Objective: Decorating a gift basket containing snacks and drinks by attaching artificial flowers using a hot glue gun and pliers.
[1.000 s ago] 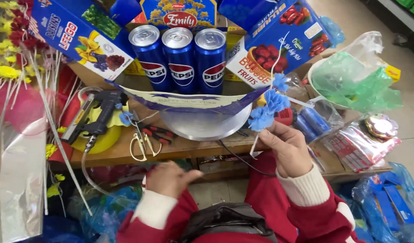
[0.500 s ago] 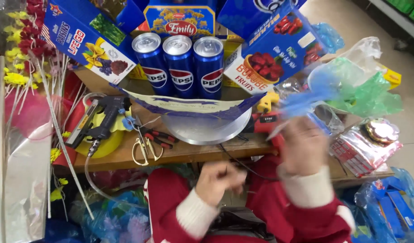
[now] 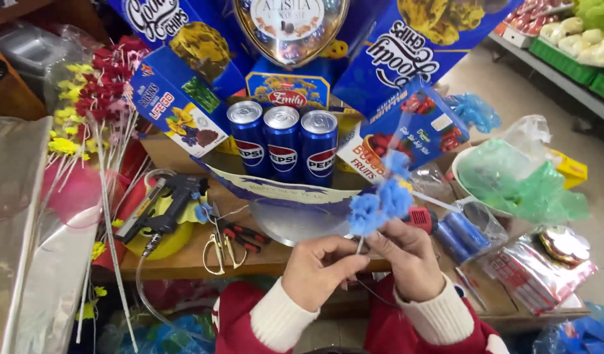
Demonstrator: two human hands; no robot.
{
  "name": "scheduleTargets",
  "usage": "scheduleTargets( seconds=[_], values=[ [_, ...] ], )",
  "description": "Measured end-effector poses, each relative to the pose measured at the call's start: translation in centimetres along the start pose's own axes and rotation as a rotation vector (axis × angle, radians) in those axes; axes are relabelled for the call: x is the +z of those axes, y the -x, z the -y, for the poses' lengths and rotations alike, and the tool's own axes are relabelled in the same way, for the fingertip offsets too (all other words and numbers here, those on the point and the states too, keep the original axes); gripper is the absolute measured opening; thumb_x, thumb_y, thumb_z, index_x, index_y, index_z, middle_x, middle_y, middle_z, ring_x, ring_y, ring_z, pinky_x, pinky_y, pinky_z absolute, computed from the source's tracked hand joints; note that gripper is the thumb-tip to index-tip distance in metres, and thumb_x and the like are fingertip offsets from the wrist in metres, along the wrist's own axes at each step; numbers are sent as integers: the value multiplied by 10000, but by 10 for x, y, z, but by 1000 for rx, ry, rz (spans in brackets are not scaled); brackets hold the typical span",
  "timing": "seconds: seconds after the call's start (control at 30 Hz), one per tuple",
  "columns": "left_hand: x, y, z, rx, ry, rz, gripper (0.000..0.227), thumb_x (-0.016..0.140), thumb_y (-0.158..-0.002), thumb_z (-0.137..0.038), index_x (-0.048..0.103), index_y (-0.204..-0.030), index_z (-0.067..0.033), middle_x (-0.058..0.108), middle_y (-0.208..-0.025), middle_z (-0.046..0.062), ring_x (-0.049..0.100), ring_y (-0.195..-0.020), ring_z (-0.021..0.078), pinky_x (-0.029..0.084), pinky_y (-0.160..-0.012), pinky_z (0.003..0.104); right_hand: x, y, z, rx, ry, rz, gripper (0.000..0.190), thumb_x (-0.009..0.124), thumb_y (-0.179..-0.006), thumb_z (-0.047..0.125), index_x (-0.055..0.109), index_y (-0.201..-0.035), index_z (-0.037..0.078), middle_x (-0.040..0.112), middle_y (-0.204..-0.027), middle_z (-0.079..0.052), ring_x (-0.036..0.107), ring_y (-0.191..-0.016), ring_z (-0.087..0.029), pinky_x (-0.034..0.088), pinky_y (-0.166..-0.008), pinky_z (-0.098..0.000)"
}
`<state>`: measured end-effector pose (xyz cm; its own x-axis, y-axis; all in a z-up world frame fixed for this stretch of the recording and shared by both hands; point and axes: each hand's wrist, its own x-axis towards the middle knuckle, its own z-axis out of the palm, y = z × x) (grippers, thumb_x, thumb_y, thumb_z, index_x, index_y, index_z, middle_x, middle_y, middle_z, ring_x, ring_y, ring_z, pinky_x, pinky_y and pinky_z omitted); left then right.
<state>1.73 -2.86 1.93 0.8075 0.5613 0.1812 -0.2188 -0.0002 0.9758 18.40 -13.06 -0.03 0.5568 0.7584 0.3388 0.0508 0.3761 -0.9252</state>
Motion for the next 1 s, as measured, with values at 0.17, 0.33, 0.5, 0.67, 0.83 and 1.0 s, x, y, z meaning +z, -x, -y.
scheduleTargets(
  seconds=[0.17, 0.33, 0.5, 0.67, 0.83, 1.0],
  values=[
    [-5, -3, -8, 9, -76, -182, 97, 857, -848, -139, 820, -844, -49, 678, -544, 67, 598, -448, 134, 514, -466, 269, 8, -25, 43, -147, 247, -16, 483, 680, -935, 136, 603, -1396, 14, 763, -1106, -150, 780, -842, -218, 690, -717, -334],
    [-11, -10, -2, 352, -334, -225, 86, 842, -859, -161, 827, -913, -95, 790, -774, 20, 665, -613, 115, 557, -556, 286, 20, -52, 118, -369, 393, 156, 578, 680, -926, 62, 494, -1464, -37, 700, -1257, -205, 745, -1025, -230, 679, -909, -322],
    [-12, -14, -1, 631, -585, -190, 75, 790, -925, -176, 774, -969, -117, 758, -768, 21, 651, -627, 182, 512, -616, 347, 23, -56, 135, -272, 524, 52, 270, 772, -911, 67, 734, -1172, 8, 751, -952, -48, 675, -812, -95, 606, -765, -220],
    [-11, -14, 2, 584, -581, -149, 148, 769, -950, -248, 780, -985, -105, 771, -792, 39, 651, -618, 177, 511, -588, 347, 13, -56, 136, -287, 575, 107, 246, 787, -885, 80, 742, -1121, 23, 794, -899, -70, 714, -718, -96, 627, -692, -206],
    [-19, -31, -22, 699, -520, -181, 225, 751, -952, -221, 760, -1118, -69, 766, -983, 95, 686, -834, 213, 566, -756, 360, 29, -83, 182, -518, 818, 197, 182, 706, -1000, 102, 723, -1164, 26, 786, -837, -65, 673, -559, -65, 552, -486, -165],
    [-56, -71, -46, 811, -775, -505, 290, 701, -983, -232, 739, -1218, -67, 706, -1253, 181, 712, -1155, 328, 631, -996, 475, 27, -143, 209, -824, 1156, 50, 121, 783, -1143, 44, 770, -1041, -19, 675, -813, -92, 496, -598, -128, 417, -514, -264]
  ],
)
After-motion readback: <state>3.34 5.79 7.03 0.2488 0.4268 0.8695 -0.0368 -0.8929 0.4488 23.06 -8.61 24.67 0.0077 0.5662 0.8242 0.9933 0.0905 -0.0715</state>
